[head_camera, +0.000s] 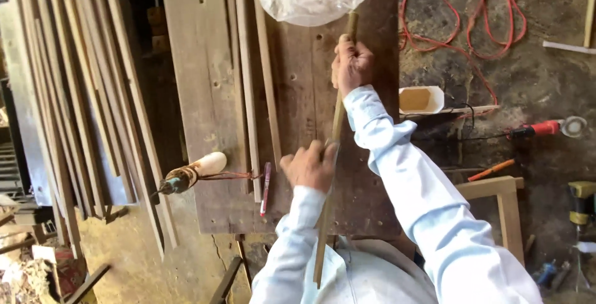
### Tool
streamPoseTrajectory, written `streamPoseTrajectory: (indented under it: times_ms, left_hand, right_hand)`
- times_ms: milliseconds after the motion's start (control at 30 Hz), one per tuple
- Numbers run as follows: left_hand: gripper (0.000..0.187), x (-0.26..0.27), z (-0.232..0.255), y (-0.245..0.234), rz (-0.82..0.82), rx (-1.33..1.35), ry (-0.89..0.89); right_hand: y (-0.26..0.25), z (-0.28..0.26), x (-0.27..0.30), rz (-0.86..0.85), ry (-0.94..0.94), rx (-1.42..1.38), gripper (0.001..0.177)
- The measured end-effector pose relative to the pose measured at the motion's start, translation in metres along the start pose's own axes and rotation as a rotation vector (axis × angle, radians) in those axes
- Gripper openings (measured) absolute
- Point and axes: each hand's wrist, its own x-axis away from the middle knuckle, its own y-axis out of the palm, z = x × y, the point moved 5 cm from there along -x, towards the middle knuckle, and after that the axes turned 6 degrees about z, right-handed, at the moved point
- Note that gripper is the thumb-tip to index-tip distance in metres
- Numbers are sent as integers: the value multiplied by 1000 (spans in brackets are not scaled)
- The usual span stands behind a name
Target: Sanding a thin, curved strip of wood by hand using a small piece of sandpaper on a workbench.
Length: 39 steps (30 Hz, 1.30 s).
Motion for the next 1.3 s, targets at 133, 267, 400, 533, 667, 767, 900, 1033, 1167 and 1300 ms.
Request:
streamPoseTrajectory:
  times_ms: [133,267,400,533,667,767,900,1033,1167,1300]
  left_hand:
    - [41,76,-34,-11,-222,-21,-99]
    - [38,25,-18,4,-2,26,-13]
    - [36,54,-15,-32,-65,-20,71]
    - [38,65,-26,-13,-214,104,-10]
    - [39,17,-6,-13,-31,-11,105]
    - [40,64,-25,-31,-64,41,35]
    - [39,35,-20,-2,17,-19,141]
    - [42,33,-15,-9,92,29,90]
    - [44,65,-31,-13,-19,-38,111]
    - [48,-13,-11,18,63,9,103]
  right_hand:
    - [2,-2,-1,3,-25,0,33]
    - [2,-8,5,-24,35,14,34]
    - [0,-2,1,-60,44,35,33]
    - [-4,0,4,3,193,-40,40]
    - [1,-2,3,-2,123,66,34]
    - [6,6,-1,-24,181,80,32]
    - [7,11,-6,28,125,61,36]
    - [2,7,-1,-20,111,37,37]
    - [10,41,-24,4,92,40,38]
    - [7,27,-12,-1,134,44,39]
